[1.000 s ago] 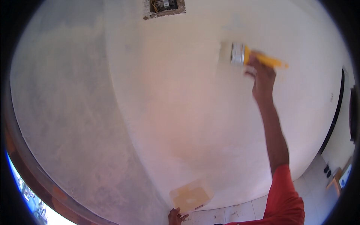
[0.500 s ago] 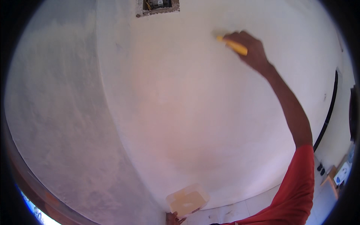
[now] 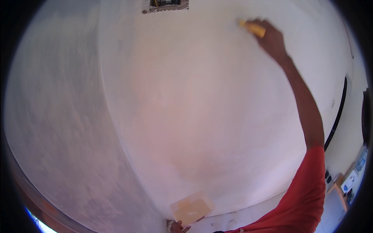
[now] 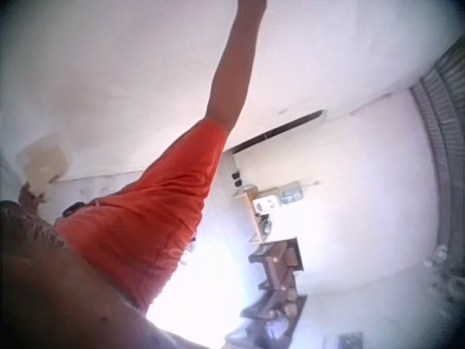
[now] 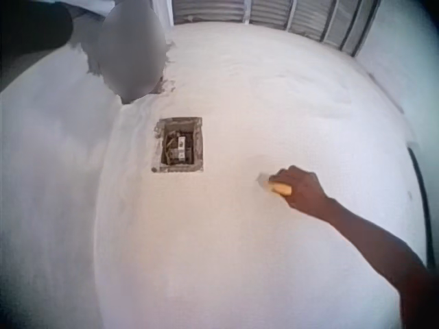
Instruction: The person paints the ceiling and wall by repeatedly dipping a paintbrush into a plastic container of paint and brushing it onto the surfaces.
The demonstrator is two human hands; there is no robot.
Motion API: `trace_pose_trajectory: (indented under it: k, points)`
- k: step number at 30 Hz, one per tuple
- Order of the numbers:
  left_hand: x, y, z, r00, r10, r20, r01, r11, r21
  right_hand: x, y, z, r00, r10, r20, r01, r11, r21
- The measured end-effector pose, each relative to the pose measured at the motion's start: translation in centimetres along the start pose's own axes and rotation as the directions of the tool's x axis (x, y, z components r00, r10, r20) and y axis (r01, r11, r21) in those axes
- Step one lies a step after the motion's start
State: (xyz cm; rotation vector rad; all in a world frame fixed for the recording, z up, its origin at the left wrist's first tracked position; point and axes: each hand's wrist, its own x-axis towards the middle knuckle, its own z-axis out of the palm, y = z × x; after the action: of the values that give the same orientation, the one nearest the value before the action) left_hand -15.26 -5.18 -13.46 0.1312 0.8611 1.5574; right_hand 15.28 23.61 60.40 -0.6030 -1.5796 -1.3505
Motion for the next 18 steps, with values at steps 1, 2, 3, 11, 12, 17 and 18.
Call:
trace_pose_trajectory:
  k: [1,2,3,11,12,17,18]
  points:
    - [0.3,-0.1,-0.1,1.0,-0.023,0.005,0.023,1.0,0.014,-1.8,-2.4,-0.1,0.989,-0.098,0.109,0.102,0.994,-0.029]
    - [0.4,-0.1,0.0,1.0,-0.025,0.01,0.025,1.0,0.011,-3.5,-4.4,-0.5,0.968,-0.23,0.097,0.221,0.971,0.091]
    - [0.3,0.0,0.1,1.0,-0.001,-0.009,0.001,1.0,-0.007,-4.8,-5.6,-0.9,0.957,-0.256,0.134,0.214,0.939,0.269]
    - [-3.0,1.3,2.7,0.976,0.2,0.089,-0.203,0.979,0.032,4.5,-1.0,0.1,0.878,0.453,-0.155,-0.438,0.891,0.121]
    - [-3.2,1.2,3.2,0.987,0.16,-0.015,-0.158,0.984,0.08,5.0,-1.8,0.7,0.922,0.342,-0.179,-0.306,0.931,0.202]
    - [-4.1,2.1,5.1,0.992,0.082,-0.096,-0.067,0.986,0.153,6.1,-14.9,5.6,0.91,-0.097,-0.404,0.169,0.975,0.145]
    - [-4.5,2.3,5.2,0.991,0.11,-0.074,-0.096,0.98,0.174,6.3,-18.0,6.3,0.911,-0.228,-0.343,0.265,0.962,0.063]
